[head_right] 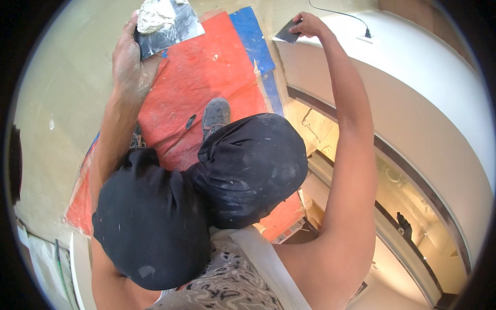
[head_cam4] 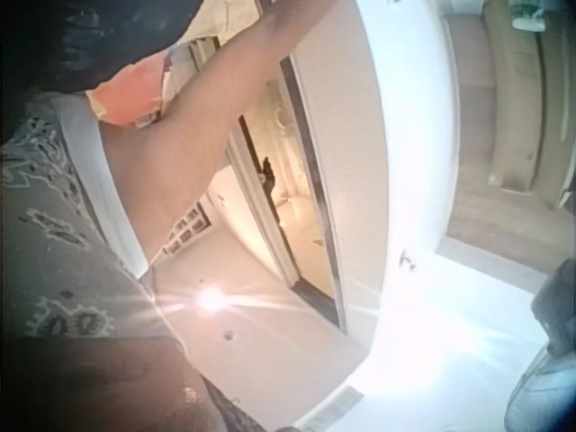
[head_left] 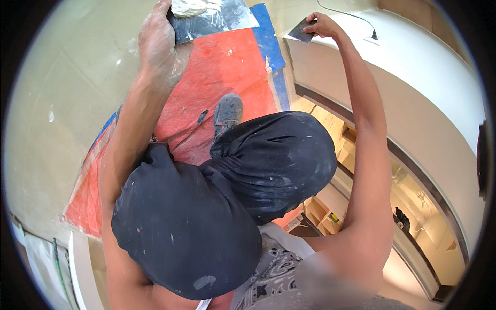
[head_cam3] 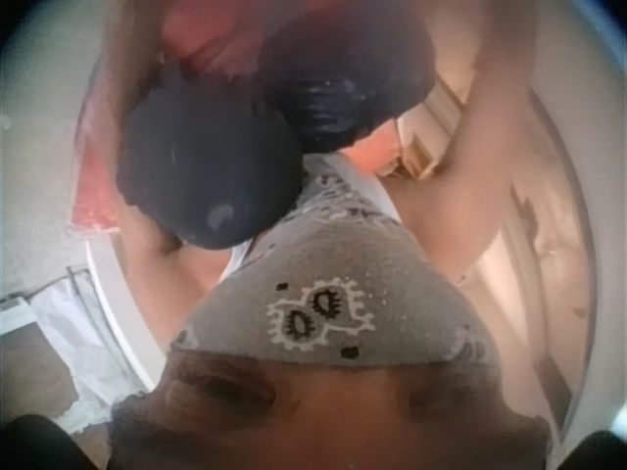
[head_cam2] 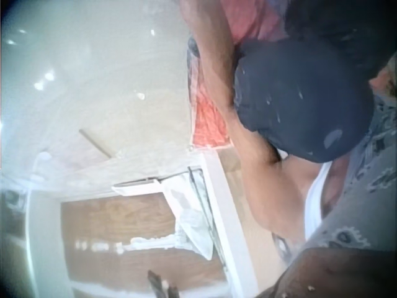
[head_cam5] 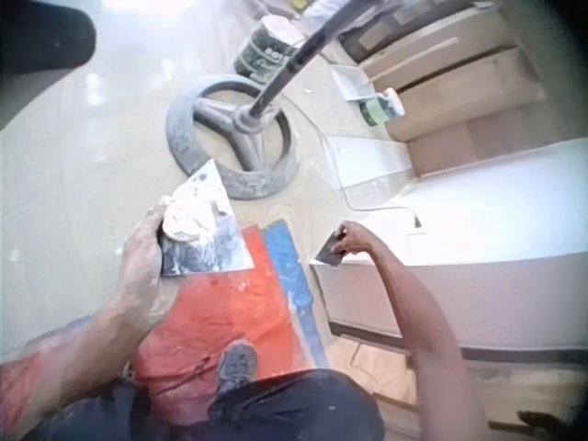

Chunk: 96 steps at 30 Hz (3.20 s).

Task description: The person kneels on a protective sheet and uses a putty knife and hawk to apply white filler to a curved wall section and a floor area. The person repeatedly scoops filler and smooths it onto the surfaces.

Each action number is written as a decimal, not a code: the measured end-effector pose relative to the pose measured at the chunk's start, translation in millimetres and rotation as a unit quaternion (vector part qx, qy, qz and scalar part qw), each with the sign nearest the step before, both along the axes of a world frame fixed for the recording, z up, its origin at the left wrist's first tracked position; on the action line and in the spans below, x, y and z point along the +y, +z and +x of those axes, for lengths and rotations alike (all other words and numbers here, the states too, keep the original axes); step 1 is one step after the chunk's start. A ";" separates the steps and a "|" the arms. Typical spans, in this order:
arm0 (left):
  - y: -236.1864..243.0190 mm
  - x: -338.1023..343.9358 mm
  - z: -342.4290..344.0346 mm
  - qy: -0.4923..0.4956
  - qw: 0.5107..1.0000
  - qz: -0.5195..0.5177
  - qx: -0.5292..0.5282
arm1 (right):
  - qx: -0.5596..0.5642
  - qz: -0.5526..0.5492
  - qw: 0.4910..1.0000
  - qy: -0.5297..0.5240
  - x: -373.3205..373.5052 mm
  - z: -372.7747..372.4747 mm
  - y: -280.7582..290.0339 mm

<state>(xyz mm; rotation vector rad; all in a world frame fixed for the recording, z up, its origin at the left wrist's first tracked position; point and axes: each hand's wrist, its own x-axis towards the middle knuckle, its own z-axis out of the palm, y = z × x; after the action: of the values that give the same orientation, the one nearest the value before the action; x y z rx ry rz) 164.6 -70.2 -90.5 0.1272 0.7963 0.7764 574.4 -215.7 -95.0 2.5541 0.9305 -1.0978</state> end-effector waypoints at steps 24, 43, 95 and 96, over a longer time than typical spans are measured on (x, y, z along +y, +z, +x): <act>4.8 12.0 -11.3 -0.033 0.999 0.008 0.001 | -0.198 -0.046 0.964 0.172 12.7 53.2 16.9; 0.3 1.3 -5.7 -0.045 0.999 0.023 -0.006 | -0.147 -0.061 0.947 0.279 -17.3 8.9 7.3; 42.0 14.1 -53.4 -0.072 0.980 0.159 0.097 | 0.374 0.424 0.781 -0.263 -101.0 -214.5 39.6; 41.2 15.2 -61.3 -0.080 0.974 0.183 0.104 | 0.369 0.441 0.778 -0.253 -111.0 -227.8 11.2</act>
<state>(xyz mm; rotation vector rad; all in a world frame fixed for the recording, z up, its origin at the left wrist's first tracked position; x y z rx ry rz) 103.3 -55.0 -49.3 0.6049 0.8227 0.7570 346.6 -326.7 -83.8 3.2517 1.1241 -2.4369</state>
